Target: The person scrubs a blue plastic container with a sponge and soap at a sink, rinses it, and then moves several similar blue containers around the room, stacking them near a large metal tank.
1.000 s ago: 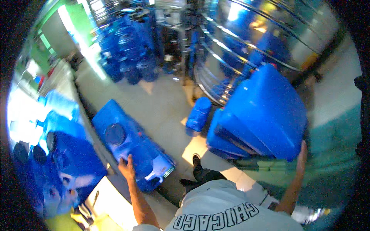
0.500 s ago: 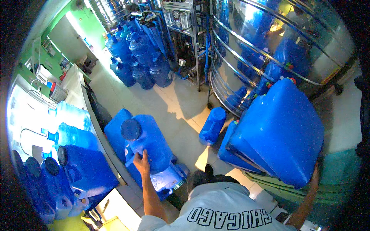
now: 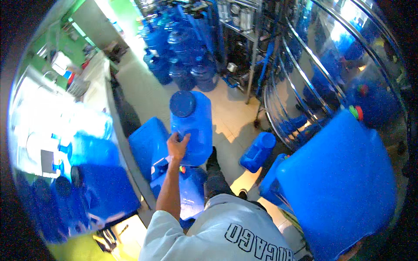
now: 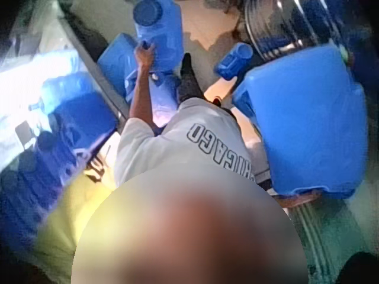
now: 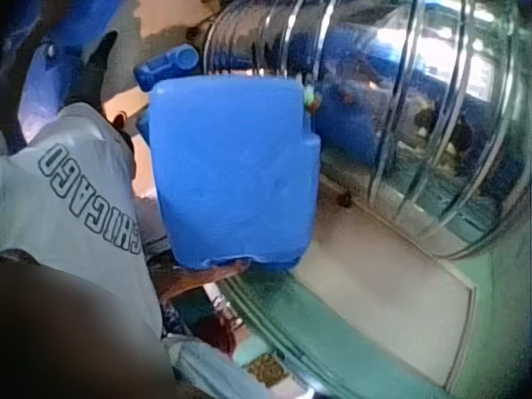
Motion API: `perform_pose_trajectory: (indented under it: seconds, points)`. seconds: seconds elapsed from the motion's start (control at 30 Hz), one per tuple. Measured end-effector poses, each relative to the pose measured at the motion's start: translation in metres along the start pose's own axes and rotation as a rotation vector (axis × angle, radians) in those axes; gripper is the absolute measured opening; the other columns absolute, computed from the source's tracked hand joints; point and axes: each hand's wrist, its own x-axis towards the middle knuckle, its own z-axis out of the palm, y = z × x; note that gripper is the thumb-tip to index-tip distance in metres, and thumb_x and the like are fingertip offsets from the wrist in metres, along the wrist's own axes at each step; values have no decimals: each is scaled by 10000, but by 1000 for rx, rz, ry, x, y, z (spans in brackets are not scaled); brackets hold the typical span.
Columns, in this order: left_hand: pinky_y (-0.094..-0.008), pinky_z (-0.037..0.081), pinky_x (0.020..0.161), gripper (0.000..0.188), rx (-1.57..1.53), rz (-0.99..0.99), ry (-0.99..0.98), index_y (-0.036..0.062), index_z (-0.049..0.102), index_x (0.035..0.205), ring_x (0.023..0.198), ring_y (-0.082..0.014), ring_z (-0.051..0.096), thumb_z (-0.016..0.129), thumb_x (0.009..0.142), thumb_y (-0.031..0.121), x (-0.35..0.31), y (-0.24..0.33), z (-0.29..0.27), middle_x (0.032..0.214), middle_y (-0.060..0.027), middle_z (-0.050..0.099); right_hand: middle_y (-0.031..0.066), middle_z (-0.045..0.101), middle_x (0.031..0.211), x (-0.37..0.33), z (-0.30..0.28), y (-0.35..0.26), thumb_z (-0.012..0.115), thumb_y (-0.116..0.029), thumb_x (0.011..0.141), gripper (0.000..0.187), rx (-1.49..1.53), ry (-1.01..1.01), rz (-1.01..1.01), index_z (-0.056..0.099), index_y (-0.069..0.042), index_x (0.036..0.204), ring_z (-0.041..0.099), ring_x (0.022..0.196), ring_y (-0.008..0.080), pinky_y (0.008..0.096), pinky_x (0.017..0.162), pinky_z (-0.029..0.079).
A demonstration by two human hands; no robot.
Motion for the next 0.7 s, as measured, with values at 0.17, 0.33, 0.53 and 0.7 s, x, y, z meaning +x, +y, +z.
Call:
perform_pose_trajectory:
  seconds: [0.17,0.33,0.53,0.7]
  points:
    - [-331,426,568,352,121,-15,-142,-24,625,820,637,-115,507,805,808,279,115,-14,5,692,-48,610,158,623,1146,-50,29,-125,753,-148,722,791,-6,105,-48,423,-61,1435,614,740,225,355,591,505]
    - [-335,416,538,365,220,22,-243,-29,609,815,599,-120,500,808,804,277,206,-37,3,667,-55,593,168,624,1133,-92,124,-285,783,-112,683,864,55,63,-151,400,-74,1456,617,702,223,346,538,506]
    - [-386,422,530,422,264,53,-240,-50,602,822,564,-178,517,815,778,312,272,-55,5,627,-127,566,169,625,1175,-100,299,-450,807,-70,630,972,381,-403,61,371,-118,1498,655,769,245,354,615,564]
    - [-402,436,531,400,272,43,-206,-39,599,819,568,-185,553,814,776,295,307,-64,10,628,-133,582,127,630,869,-73,534,-498,758,-69,742,743,621,-794,183,394,-99,1389,617,608,220,349,513,501]
